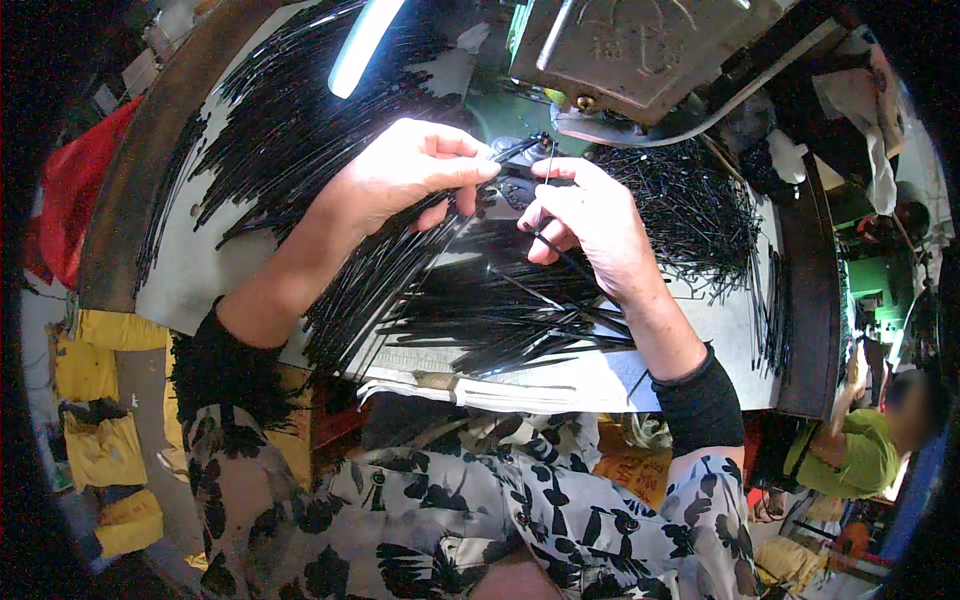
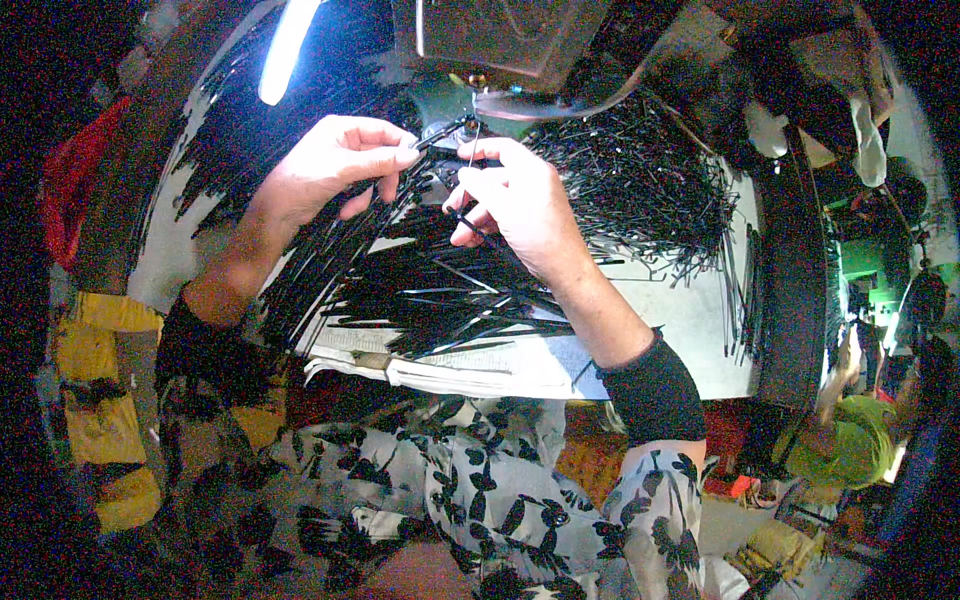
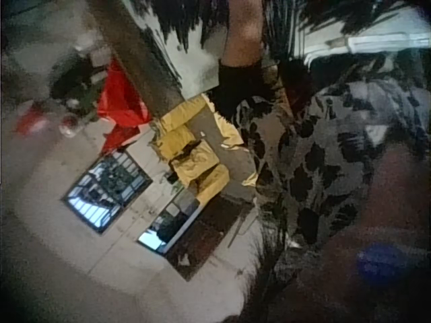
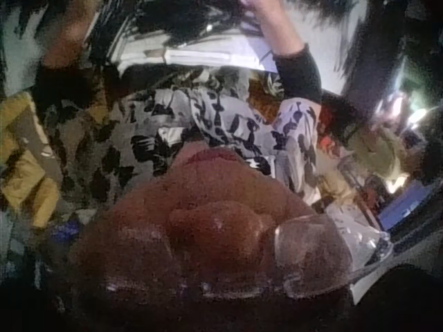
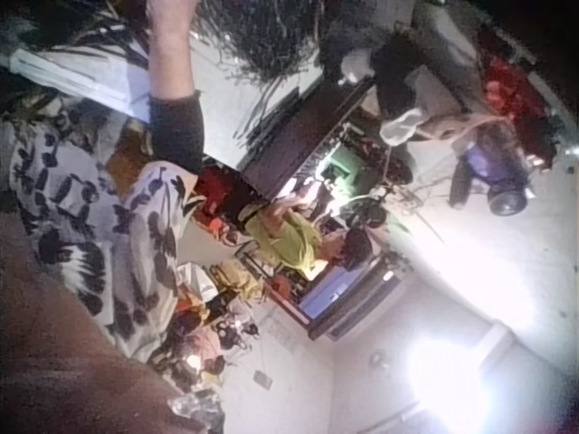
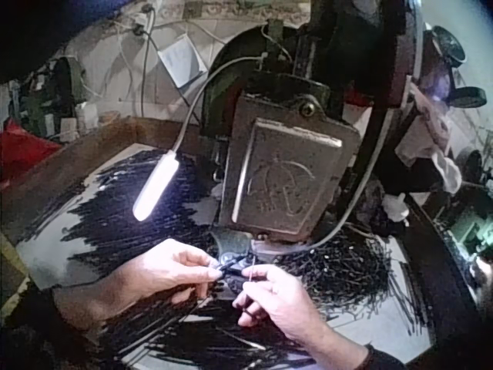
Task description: The person moves a cup aside on the workbench, then picks up black rods from the pile and inserts them into a machine to attach components.
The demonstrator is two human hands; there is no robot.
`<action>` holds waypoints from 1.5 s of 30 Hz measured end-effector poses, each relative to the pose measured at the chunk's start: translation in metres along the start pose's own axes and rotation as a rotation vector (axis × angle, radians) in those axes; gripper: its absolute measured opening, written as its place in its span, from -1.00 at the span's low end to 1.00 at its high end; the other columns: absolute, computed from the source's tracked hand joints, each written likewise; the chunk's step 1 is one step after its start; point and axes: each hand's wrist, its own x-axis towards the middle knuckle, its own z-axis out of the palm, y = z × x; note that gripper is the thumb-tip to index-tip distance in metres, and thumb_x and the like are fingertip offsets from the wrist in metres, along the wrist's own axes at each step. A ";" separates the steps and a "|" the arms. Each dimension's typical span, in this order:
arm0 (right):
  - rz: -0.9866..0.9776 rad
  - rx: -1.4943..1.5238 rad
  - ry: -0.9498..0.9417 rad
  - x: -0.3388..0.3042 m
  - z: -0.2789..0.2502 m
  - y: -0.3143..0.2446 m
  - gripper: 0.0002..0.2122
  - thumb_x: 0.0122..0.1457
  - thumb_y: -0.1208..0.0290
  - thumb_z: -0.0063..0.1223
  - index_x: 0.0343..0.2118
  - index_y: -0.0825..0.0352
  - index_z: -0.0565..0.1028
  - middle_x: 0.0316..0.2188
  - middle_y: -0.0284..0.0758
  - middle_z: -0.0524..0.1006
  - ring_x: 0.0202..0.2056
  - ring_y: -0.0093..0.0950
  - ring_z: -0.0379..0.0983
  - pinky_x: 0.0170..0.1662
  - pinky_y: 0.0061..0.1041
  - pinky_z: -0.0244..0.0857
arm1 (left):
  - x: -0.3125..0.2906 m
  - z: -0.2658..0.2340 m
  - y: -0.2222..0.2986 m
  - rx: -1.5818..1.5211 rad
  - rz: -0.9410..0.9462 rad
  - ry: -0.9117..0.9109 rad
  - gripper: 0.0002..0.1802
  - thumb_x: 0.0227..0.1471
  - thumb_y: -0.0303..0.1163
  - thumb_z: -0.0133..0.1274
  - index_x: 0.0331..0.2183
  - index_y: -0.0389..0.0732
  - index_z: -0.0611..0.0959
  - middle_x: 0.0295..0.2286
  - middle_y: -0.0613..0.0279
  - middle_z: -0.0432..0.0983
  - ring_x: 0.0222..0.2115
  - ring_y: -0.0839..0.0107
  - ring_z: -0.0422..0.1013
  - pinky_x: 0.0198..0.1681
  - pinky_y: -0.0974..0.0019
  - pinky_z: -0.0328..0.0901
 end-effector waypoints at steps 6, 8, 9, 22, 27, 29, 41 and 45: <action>0.012 0.074 -0.045 0.003 -0.005 0.001 -0.72 0.10 0.45 -0.08 -0.14 0.46 0.29 -0.53 -0.17 0.49 -0.65 -0.47 0.45 -0.60 -0.61 0.36 | -0.001 0.002 -0.003 -0.013 0.005 0.015 -0.72 -0.04 -0.28 0.06 -0.32 -0.27 0.54 -0.68 0.26 0.41 -0.84 0.63 0.19 -0.82 0.58 0.03; 0.029 0.104 -0.045 0.003 -0.004 0.000 -0.71 0.10 0.44 -0.08 -0.14 0.46 0.29 -0.52 -0.17 0.49 -0.65 -0.47 0.45 -0.60 -0.61 0.36 | 0.001 0.002 -0.007 -0.039 0.010 0.007 -0.72 -0.04 -0.28 0.05 -0.32 -0.27 0.54 -0.68 0.26 0.41 -0.84 0.63 0.18 -0.82 0.58 0.03; 0.047 0.135 -0.045 0.003 -0.004 -0.001 -0.71 0.10 0.43 -0.08 -0.14 0.46 0.30 -0.52 -0.17 0.48 -0.65 -0.48 0.45 -0.60 -0.61 0.36 | 0.001 0.002 -0.008 -0.065 0.013 -0.001 -0.73 -0.04 -0.28 0.05 -0.32 -0.27 0.53 -0.68 0.25 0.41 -0.84 0.63 0.18 -0.82 0.58 0.02; 0.180 0.059 -0.401 -0.011 0.005 -0.012 -0.74 0.13 0.36 -0.11 -0.20 0.44 0.38 -0.62 -0.30 0.49 -0.76 -0.64 0.32 -0.70 -0.73 0.21 | -0.004 0.011 -0.003 -0.023 0.014 0.051 -0.72 -0.03 -0.28 0.04 -0.31 -0.28 0.54 -0.67 0.26 0.43 -0.83 0.66 0.19 -0.82 0.59 0.02; 0.223 -0.173 -0.305 -0.009 0.001 -0.014 -0.80 0.11 0.33 -0.07 -0.38 0.37 0.48 -0.70 -0.44 0.42 -0.79 -0.73 0.24 -0.73 -0.77 0.11 | -0.006 0.022 0.000 0.125 0.083 -0.001 -0.69 -0.02 -0.32 0.03 -0.27 -0.35 0.52 -0.67 0.29 0.43 -0.81 0.66 0.25 -0.80 0.59 0.08; 0.176 -0.214 -0.200 -0.006 -0.002 -0.011 -0.81 0.10 0.34 -0.05 -0.35 0.38 0.48 -0.70 -0.44 0.42 -0.79 -0.74 0.23 -0.72 -0.77 0.11 | -0.007 0.024 0.000 0.197 0.071 0.028 -0.68 -0.03 -0.34 0.04 -0.27 -0.39 0.51 -0.66 0.29 0.42 -0.80 0.65 0.26 -0.79 0.57 0.10; 0.087 0.281 -0.170 0.004 -0.031 -0.004 -0.69 0.06 0.40 0.00 -0.14 0.41 0.35 -0.50 -0.25 0.50 -0.57 -0.56 0.45 -0.53 -0.64 0.37 | 0.005 0.007 -0.004 -0.083 -0.044 -0.159 -0.76 -0.09 -0.26 0.11 -0.46 -0.26 0.57 -0.67 0.30 0.43 -0.80 0.67 0.18 -0.77 0.61 0.01; 0.056 0.298 -0.184 0.003 -0.031 -0.005 -0.67 0.02 0.40 0.02 -0.13 0.40 0.37 -0.52 -0.26 0.50 -0.58 -0.58 0.45 -0.53 -0.65 0.37 | 0.006 0.004 -0.003 -0.204 -0.085 -0.250 -0.76 -0.09 -0.24 0.12 -0.54 -0.23 0.57 -0.72 0.39 0.36 -0.81 0.73 0.12 -0.79 0.63 -0.06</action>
